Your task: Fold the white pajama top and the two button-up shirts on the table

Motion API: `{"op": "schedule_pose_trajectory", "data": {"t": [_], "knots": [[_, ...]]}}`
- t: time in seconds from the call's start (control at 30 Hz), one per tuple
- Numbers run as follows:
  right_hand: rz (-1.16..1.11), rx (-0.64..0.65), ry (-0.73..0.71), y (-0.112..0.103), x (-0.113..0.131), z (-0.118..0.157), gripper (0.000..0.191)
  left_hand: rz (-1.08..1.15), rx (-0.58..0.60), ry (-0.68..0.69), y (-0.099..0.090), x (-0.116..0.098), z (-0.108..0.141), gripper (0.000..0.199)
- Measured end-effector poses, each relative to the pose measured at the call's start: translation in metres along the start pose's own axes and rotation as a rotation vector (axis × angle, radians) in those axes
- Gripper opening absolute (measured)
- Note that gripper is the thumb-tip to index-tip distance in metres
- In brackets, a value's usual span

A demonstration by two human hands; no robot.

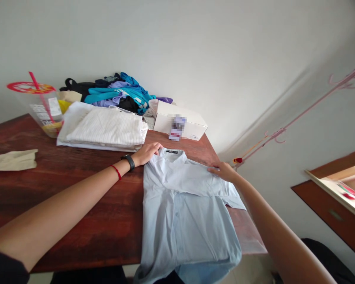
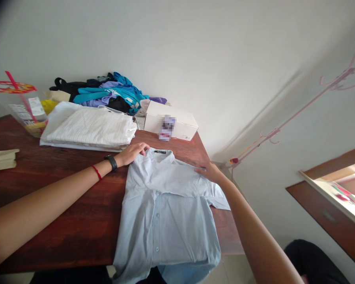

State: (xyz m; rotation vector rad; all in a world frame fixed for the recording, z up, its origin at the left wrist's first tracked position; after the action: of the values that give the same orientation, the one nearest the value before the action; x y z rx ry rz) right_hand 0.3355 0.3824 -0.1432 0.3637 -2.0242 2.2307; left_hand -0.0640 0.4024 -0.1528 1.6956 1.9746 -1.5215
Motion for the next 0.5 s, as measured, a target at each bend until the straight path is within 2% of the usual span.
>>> {"op": "schedule_pose_trajectory", "data": {"t": [0.23,0.37,0.5], "knots": [[-0.034,-0.112,0.035,-0.022,-0.03,0.026,0.047,0.023,-0.005,0.019,0.001,0.001,-0.001,0.06],[-0.158,-0.004,0.079,-0.038,-0.036,0.045,0.053,0.026,0.024,0.048,0.002,-0.001,0.0,0.052],[-0.194,0.119,0.106,-0.062,-0.036,0.063,0.055,-0.003,0.076,0.11,0.003,-0.003,0.002,0.059]]}}
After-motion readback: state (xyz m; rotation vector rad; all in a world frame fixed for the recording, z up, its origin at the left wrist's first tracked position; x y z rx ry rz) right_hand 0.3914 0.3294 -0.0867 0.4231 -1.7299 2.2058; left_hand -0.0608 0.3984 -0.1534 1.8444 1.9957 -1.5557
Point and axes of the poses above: each hand's wrist, its own z-axis away from the middle knuckle, its own y-axis out of the palm, x = y × z, the point moved 4 cm from there along -z, towards the middle knuckle, and after that the axes turned 15 degrees about y, right-handed, at the moved point
